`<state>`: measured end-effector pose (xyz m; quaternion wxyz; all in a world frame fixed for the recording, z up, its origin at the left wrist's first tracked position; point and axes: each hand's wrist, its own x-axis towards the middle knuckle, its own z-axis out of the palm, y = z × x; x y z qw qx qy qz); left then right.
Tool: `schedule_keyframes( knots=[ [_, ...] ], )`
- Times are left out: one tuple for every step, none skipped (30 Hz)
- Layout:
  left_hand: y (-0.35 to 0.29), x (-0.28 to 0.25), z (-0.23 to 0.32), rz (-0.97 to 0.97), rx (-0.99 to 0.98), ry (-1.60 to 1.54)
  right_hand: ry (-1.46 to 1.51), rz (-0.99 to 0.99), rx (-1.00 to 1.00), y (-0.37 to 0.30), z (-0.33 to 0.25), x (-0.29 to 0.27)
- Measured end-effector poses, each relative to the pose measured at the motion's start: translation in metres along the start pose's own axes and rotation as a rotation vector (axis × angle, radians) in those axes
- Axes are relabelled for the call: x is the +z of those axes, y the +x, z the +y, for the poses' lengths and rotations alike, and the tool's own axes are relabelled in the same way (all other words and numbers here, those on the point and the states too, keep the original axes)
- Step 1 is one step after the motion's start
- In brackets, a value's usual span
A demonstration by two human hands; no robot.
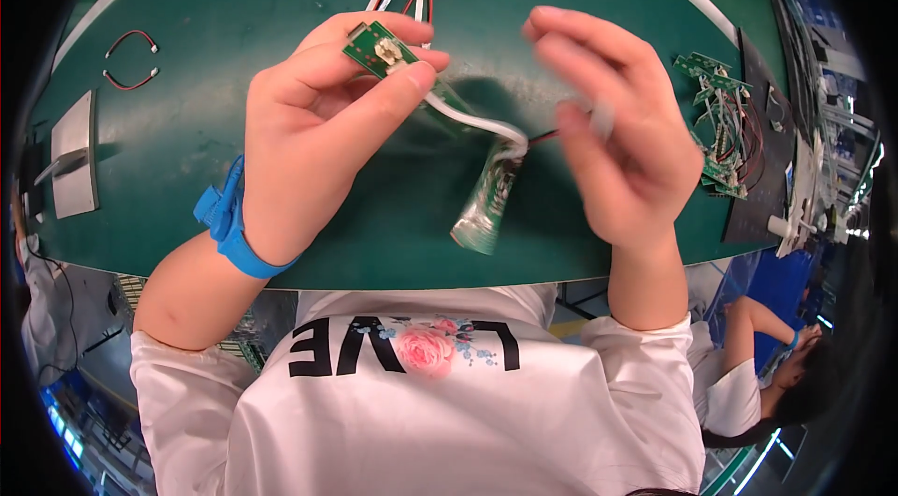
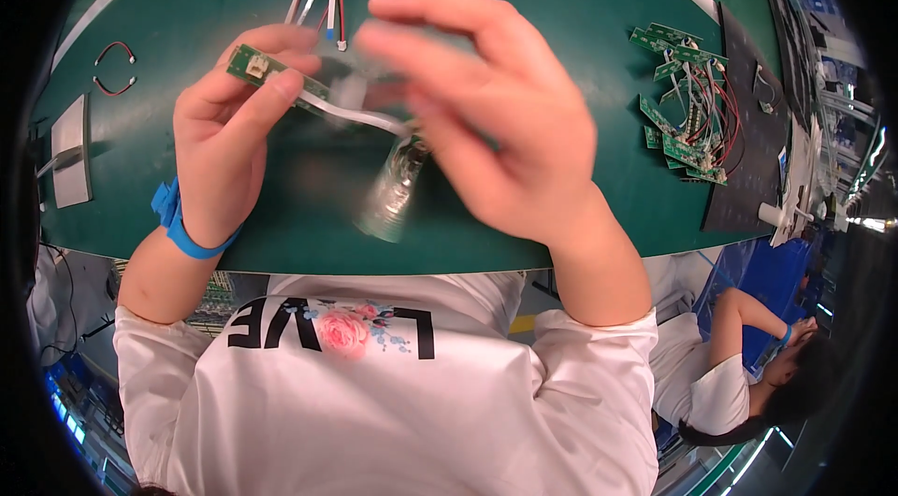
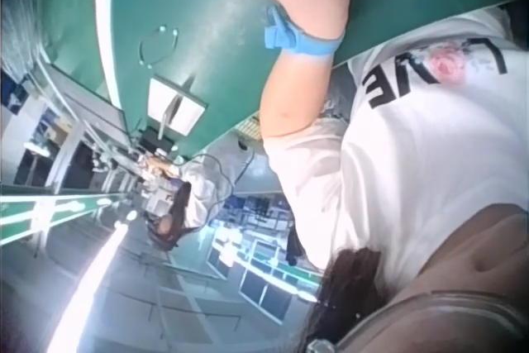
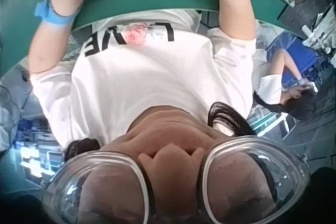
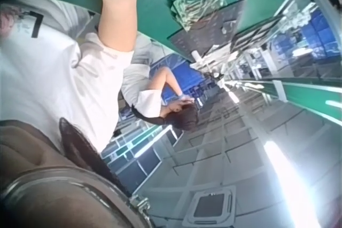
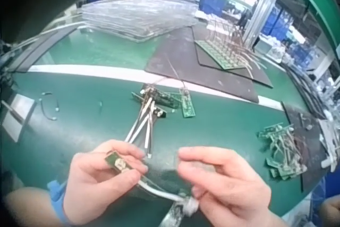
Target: The person assembles electronic components by hand, connecting small cables to circuit boards.
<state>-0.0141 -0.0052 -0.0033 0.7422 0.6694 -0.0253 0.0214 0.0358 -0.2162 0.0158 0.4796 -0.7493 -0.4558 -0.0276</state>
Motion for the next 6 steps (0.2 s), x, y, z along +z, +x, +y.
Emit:
schedule_keyframes(
  knots=[
    [0.0002, 0.0004, 0.0010, -0.002, 0.002, -0.003, 0.150, 0.079, 0.080, -0.0028, 0.0022, 0.0013],
    [0.0000, 0.0008, 0.0030, -0.033, -0.049, -0.032, 0.300, 0.158, 0.160, -0.0051, 0.0040, 0.0020],
    [-0.0009, 0.0011, 0.0050, -0.060, -0.102, -0.056, 0.192, 0.072, 0.110, -0.0065, 0.0078, -0.0008],
    [-0.0017, 0.0016, 0.0063, -0.060, -0.102, -0.056, 0.084, 0.005, 0.135, -0.0057, 0.0048, -0.0014],
    [-0.0027, 0.0023, 0.0073, -0.108, -0.130, -0.029, 0.021, -0.050, 0.128, -0.0035, 0.0033, -0.0025],
    [-0.0060, 0.0024, 0.0087, -0.151, -0.159, 0.001, -0.038, -0.109, 0.118, -0.0012, 0.0016, -0.0026]
  ],
)
